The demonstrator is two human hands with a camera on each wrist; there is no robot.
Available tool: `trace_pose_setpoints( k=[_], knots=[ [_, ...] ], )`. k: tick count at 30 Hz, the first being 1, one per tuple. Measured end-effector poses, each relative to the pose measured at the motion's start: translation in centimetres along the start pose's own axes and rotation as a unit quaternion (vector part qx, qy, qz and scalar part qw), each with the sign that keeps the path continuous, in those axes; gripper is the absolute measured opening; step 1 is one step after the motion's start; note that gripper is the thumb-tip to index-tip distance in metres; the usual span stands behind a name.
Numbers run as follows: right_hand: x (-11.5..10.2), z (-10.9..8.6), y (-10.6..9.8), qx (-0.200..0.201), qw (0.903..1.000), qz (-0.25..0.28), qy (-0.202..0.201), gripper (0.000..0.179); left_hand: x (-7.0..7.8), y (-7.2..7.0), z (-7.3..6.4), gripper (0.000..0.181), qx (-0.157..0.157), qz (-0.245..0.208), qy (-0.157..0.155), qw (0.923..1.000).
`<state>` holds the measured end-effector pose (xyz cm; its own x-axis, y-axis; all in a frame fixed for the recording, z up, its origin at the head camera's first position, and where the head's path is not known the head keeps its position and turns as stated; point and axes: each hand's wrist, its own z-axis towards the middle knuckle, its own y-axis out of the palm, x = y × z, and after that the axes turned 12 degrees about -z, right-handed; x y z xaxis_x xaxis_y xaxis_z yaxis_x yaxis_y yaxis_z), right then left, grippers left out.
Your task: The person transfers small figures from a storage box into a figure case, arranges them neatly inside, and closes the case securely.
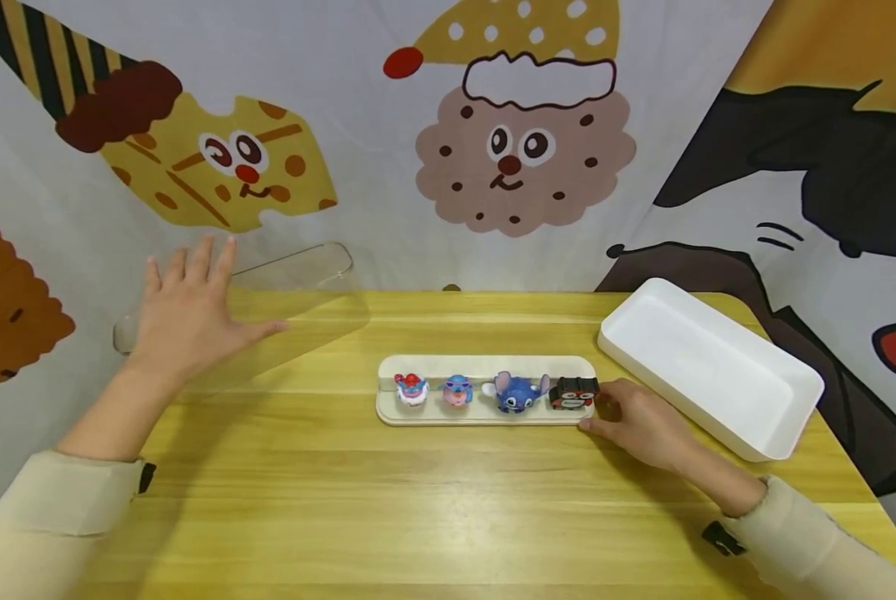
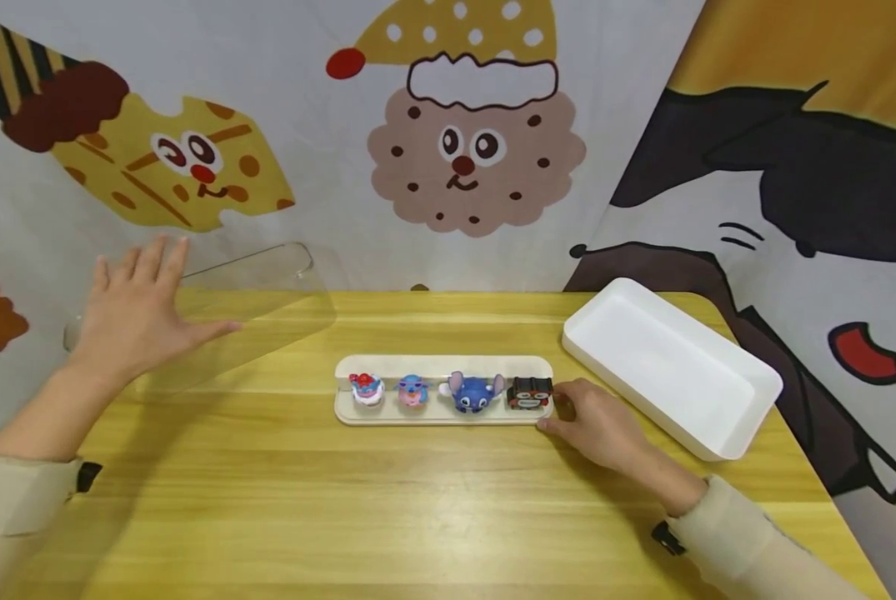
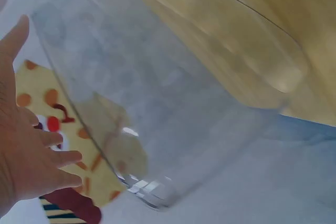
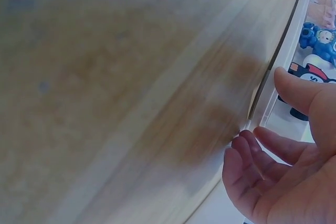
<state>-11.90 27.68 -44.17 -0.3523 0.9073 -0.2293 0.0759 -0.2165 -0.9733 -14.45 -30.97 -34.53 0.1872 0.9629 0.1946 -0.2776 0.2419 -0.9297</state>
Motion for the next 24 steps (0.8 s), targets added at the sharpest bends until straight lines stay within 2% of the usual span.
trace_pose_setpoints(
  k=[6, 11, 18, 24],
  knots=[
    [-0.1, -0.1, -0.1, -0.004, 1.0000, 0.003, 0.007, 0.040, -2.3, 0.3, 0.1, 0.137, -0.051, -0.012, -0.049, 0.9974],
    [-0.1, -0.2, -0.1, -0.006, 0.9999, 0.003, 0.010, 0.041, -3.7, 0.9, -0.3, 0.136, -0.059, -0.030, -0.062, 0.9959],
    [-0.1, -0.2, -0.1, -0.007, 0.9999, 0.000, 0.012, 0.044, -4.5, 1.2, -0.9, 0.130, -0.072, -0.045, -0.076, 0.9935],
    [-0.1, -0.2, 0.0, -0.008, 0.9998, -0.005, 0.015, 0.043, -4.7, 1.3, -1.3, 0.126, -0.079, -0.036, -0.081, 0.9929]
  ],
)
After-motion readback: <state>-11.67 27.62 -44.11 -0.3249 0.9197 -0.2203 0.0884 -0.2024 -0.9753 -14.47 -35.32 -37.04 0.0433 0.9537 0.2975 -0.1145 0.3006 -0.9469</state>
